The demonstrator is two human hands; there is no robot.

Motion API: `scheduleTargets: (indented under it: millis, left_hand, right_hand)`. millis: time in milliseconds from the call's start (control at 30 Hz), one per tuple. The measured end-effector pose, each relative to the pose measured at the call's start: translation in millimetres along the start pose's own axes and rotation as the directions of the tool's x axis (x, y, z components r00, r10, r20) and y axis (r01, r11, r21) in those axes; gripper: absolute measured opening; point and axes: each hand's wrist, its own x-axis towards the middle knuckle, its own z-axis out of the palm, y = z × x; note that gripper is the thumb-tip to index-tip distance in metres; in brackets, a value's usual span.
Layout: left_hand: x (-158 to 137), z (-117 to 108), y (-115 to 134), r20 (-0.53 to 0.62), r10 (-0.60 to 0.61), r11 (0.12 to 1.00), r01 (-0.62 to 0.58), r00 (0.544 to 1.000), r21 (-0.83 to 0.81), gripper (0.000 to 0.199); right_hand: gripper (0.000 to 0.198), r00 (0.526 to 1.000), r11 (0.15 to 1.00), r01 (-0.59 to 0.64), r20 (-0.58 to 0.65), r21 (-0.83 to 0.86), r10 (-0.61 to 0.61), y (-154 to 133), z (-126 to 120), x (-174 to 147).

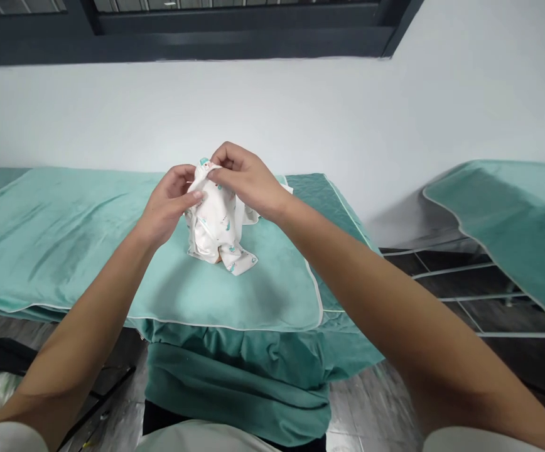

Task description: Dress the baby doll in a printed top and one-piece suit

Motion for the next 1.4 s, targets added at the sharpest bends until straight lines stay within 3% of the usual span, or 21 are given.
scheduleTargets:
  millis: [100,267,367,433,533,600,667,767,867,967,1033,1100,1200,1300,1400]
  left_hand:
    - [0,1,2,-0.012,0.034,0.999,-0.034,0.999,0.018,0.033]
    - [2,0,2,-0.150,0.075,0.997,-0.079,0.986,-0.020,0.037]
    - [4,2,3,-0.197,0.020,0.997,-0.034,0.980,-0.070,0.039]
    - [2,5,5,-0.160,-0.054,0.996,0.042,0.986,-0.082,0.040]
    - [-4,5,6,-0.017,-0.200,0.979,0.199,0.980,-0.028,0.044]
    - [-10,3,4,0.105,-0.310,0.950,0.304,0.945,0.064,0.044]
    - [-12,-1,0,0.154,-0.349,0.936,0.338,0.924,0.097,0.041]
    - [-7,-6,-6,0.001,-0.191,0.980,0.191,0.981,-0.052,0.038]
    - [4,-5,-10,-0.164,-0.080,0.990,0.058,0.983,-0.130,0.037]
    - [8,2,-12,-0.175,-0.109,0.987,0.086,0.978,-0.136,0.041]
    - [5,6,-11,-0.113,-0.169,0.980,0.155,0.979,-0.124,0.047]
    - [0,6,-9,0.024,-0.253,0.964,0.254,0.967,-0.081,0.051]
    - [-7,1,-6,0.237,-0.344,0.935,0.355,0.908,-0.004,0.050]
    - [-6,-2,-5,0.175,-0.292,0.951,0.305,0.940,-0.049,0.049]
    - [-1,0,-7,0.035,-0.225,0.968,0.227,0.974,-0.109,0.046]
  right_hand:
    - [0.025,0.999,0.997,-0.029,0.027,0.072,0.028,4,2,-2]
    - [0.038,0.988,0.983,-0.075,0.147,0.167,0.050,7,-4,-4]
    - [0.041,0.945,0.988,-0.132,0.311,0.080,0.101,11,-7,-4]
    - [0.037,0.917,0.990,-0.142,0.378,0.005,0.130,14,-5,-4]
    - [0.032,0.959,0.995,-0.096,0.269,-0.004,0.094,16,-1,-5]
    - [0.035,0.990,0.998,-0.059,0.128,0.030,0.055,17,-1,-5]
    - [0.040,0.999,0.997,-0.037,0.034,0.074,0.035,18,-5,-4]
    - [0.044,0.987,0.989,-0.100,0.135,0.107,0.085,22,-14,-5]
    - [0.045,0.927,0.976,-0.214,0.323,0.044,0.189,27,-18,-6]
    - [0.046,0.962,0.976,-0.199,0.208,0.084,0.178,31,-10,-4]
    - [0.049,0.988,0.977,-0.152,0.047,0.146,0.146,35,-3,-1]
    - [0.052,0.987,0.976,-0.132,-0.072,0.175,0.146,39,2,4]
    - [0.053,0.977,0.964,-0.146,-0.120,0.222,0.175,43,2,7]
    - [0.051,0.981,0.941,-0.185,-0.008,0.282,0.195,44,0,2]
    - [0.049,0.933,0.945,-0.282,0.274,0.163,0.231,42,0,-7]
